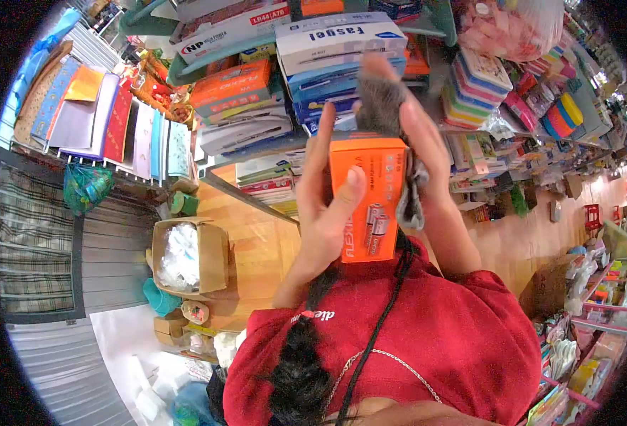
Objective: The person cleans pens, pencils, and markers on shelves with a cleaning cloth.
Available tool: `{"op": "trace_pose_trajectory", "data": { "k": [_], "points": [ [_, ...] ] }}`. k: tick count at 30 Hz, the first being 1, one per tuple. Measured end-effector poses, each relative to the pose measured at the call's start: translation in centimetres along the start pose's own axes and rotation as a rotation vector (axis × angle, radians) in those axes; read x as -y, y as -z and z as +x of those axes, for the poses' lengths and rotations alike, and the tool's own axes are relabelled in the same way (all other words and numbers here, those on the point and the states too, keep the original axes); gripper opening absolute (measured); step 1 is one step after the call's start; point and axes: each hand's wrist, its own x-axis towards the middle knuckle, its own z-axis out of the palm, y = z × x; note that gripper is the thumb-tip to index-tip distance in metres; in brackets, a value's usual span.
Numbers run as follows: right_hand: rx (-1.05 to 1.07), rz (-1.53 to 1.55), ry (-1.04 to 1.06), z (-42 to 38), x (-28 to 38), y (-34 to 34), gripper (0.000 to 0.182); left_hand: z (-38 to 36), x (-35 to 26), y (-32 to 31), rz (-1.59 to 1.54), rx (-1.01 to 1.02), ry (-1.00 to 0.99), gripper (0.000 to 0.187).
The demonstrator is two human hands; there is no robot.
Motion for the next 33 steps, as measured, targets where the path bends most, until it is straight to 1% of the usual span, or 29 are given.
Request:
{"op": "trace_pose_trajectory", "data": {
  "k": [1,3,4,5,6,7,9,10,13,16,18,20,21,23,24,25,27,29,30,31,32,33],
  "points": [
    [0.022,0.032,-0.027,-0.5,-0.7,0.6,0.053,0.3,0.3,0.0,-0.043,-0.026,-0.018,0.060],
    [0.030,0.012,-0.076,-1.9,-1.1,0.5,0.056,1.0,0.9,0.4,-0.147,-0.053,-0.041,0.060],
    [0.028,-0.016,-0.217,-3.2,-1.1,1.2,0.059,1.4,1.0,0.7,-0.208,-0.058,-0.043,0.060],
    [0.060,-0.002,-0.274,-3.8,-1.2,1.8,0.062,1.6,0.8,0.4,-0.207,-0.054,-0.082,0.058],
    [0.015,0.069,-0.345,-4.4,-0.2,1.6,0.061,2.0,0.5,-0.1,-0.207,-0.049,-0.122,0.056],
    [-0.026,0.141,-0.416,-4.8,0.7,1.4,0.061,2.2,0.5,-0.9,-0.119,-0.094,-0.120,0.054],
    [-0.069,0.196,-0.388,-5.0,-0.3,3.3,0.061,2.6,0.9,-2.5,0.058,-0.184,-0.119,0.051],
    [-0.091,0.196,-0.355,-5.2,-0.6,4.1,0.061,2.7,1.7,-2.8,0.106,-0.148,-0.132,0.049],
    [-0.150,0.136,-0.215,-5.2,0.3,4.9,0.061,2.2,2.3,-5.4,0.286,-0.139,-0.160,0.061],
    [-0.178,0.140,-0.170,-5.7,1.7,6.5,0.060,2.6,3.2,-7.5,0.376,-0.040,-0.225,0.086],
    [-0.164,0.189,-0.154,-5.8,2.5,7.8,0.060,3.0,3.4,-8.1,0.526,0.056,-0.207,0.098],
    [-0.205,0.137,-0.184,-5.8,2.8,8.9,0.060,3.4,3.9,-9.1,0.557,0.095,-0.195,0.104],
    [-0.228,0.110,-0.199,-5.9,3.0,9.5,0.060,3.4,4.0,-9.8,0.404,0.095,-0.108,0.102],
    [-0.138,0.039,-0.019,-5.1,4.3,10.4,0.058,3.4,4.0,-11.2,0.098,0.094,0.058,0.098],
    [-0.105,-0.002,0.077,-4.0,4.9,11.0,0.058,3.4,6.1,-10.1,0.192,0.165,-0.060,0.095],
    [-0.072,-0.043,0.176,-3.2,5.4,11.5,0.058,3.1,6.2,-11.0,0.152,0.181,-0.067,0.095],
    [-0.002,-0.116,0.204,-2.2,6.2,12.7,0.060,2.2,6.6,-13.3,0.070,0.220,-0.081,0.095],
    [0.062,-0.191,0.222,-2.2,6.9,13.7,0.063,2.2,7.0,-14.3,-0.069,0.187,-0.084,0.092],
    [0.147,-0.358,0.312,-2.8,6.8,14.1,0.066,2.7,7.2,-14.3,-0.169,0.178,-0.087,0.090],
    [0.133,-0.323,0.290,-4.0,6.5,13.5,0.067,3.3,7.4,-14.3,-0.269,0.169,-0.091,0.088],
    [0.166,-0.229,0.233,-4.9,5.8,13.1,0.067,4.0,7.3,-14.2,-0.348,0.116,-0.078,0.087],
    [0.213,-0.339,0.202,-6.3,6.0,13.0,0.063,4.8,6.9,-14.1,-0.425,0.060,-0.063,0.085]
  ]
}}
